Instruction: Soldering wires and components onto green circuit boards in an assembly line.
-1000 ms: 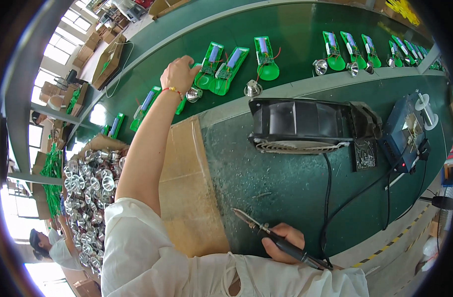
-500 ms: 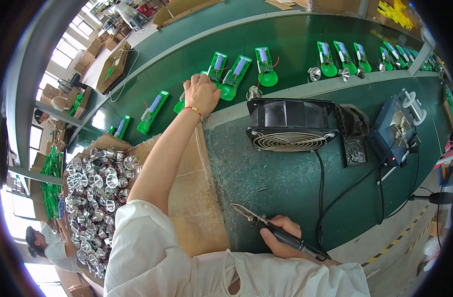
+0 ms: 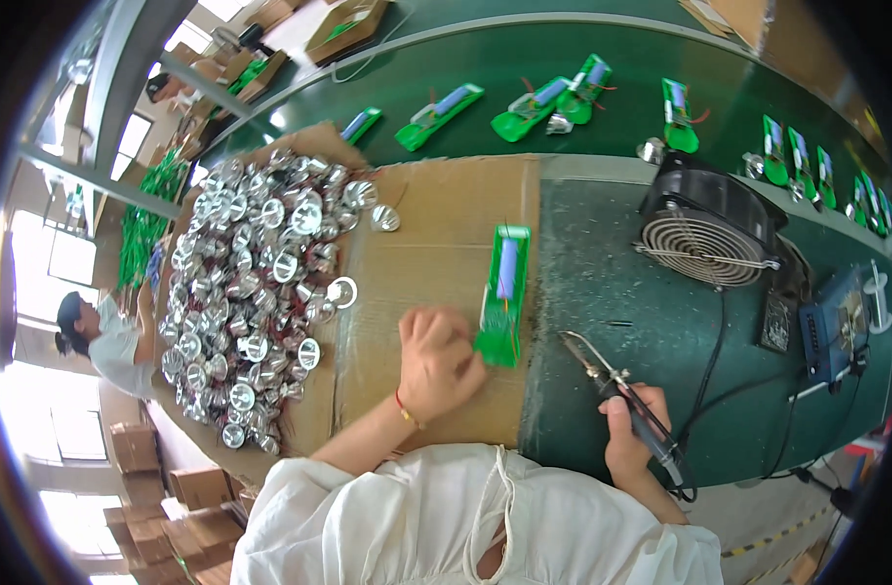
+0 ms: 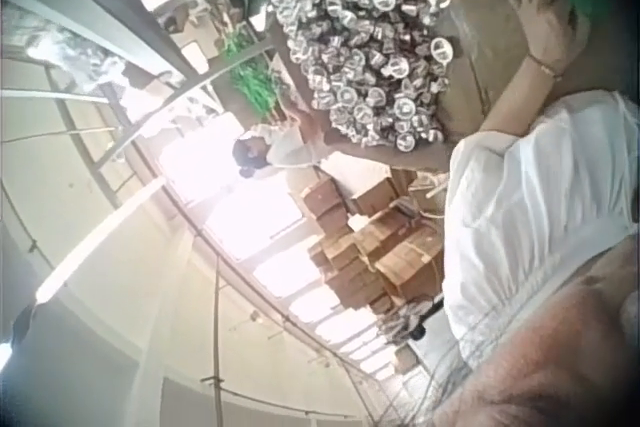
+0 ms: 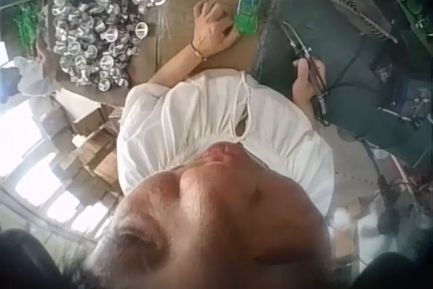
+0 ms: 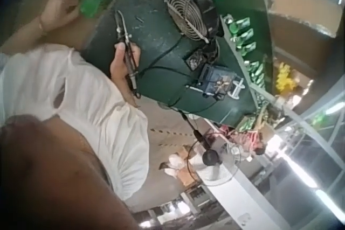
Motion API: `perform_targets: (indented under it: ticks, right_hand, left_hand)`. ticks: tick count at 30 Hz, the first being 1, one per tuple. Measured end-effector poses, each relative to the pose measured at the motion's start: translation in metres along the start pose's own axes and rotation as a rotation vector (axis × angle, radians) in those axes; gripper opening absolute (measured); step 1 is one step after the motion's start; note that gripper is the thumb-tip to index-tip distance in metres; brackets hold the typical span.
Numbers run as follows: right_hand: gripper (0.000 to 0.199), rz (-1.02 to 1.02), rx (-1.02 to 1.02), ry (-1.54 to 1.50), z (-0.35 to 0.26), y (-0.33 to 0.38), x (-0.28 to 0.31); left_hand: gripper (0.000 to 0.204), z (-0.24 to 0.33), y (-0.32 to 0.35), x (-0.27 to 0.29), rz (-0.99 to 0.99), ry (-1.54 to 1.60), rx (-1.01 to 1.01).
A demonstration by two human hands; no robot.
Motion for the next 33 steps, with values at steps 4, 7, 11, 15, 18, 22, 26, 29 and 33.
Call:
perform_targets:
  ticks: [4, 7, 11, 15, 18, 22, 26, 29, 33]
  right_hand:
    - [0.013, 0.004, 0.041, -0.005, 0.0, -0.001, -0.002]
    - [0.014, 0.033, 0.042, 0.016, 0.001, -0.001, -0.001]
    - [0.014, 0.008, 0.054, 0.017, -0.008, 0.001, -0.013]
    - [0.016, 0.025, 0.092, 0.037, -0.004, 0.003, -0.006]
    - [0.016, 0.06, 0.071, 0.031, -0.009, 0.009, -0.003]
    - [0.015, -0.064, 0.082, 0.071, -0.025, 0.009, -0.014]
    - [0.017, -0.259, 0.156, 0.142, -0.044, 0.011, -0.044]
    - [0.017, -0.309, 0.103, 0.179, -0.041, 0.014, -0.054]
    - [0.014, -0.229, 0.113, 0.13, -0.036, 0.013, -0.054]
  left_hand:
    - [0.019, -0.039, 0.007, 0.031, 0.064, -0.074, 0.174]
    - [0.02, -0.111, -0.05, 0.048, 0.166, -0.219, 0.342]
    - [0.032, -0.179, -0.099, 0.037, -0.018, -0.52, 0.502]
    - [0.026, -0.173, -0.104, 0.007, -0.239, -0.655, 0.5]
    - [0.019, -0.135, -0.074, 0.031, -0.035, -0.101, 0.454]
    - [0.016, -0.066, -0.011, 0.026, -0.158, 0.469, 0.662]
    - [0.015, -0.023, 0.034, 0.018, -0.209, 0.511, 0.693]
    - [0.012, -0.013, 0.038, 0.012, -0.102, 0.436, 0.48]
    - [0.011, -0.013, 0.033, 0.0, -0.094, 0.461, 0.493]
Point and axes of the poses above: each hand's wrist, its own y-axis away from the middle knuckle, its own x-axis out of the back of the hand, z = x × y, the point moved 6 cm from there along -y, towards the middle knuckle
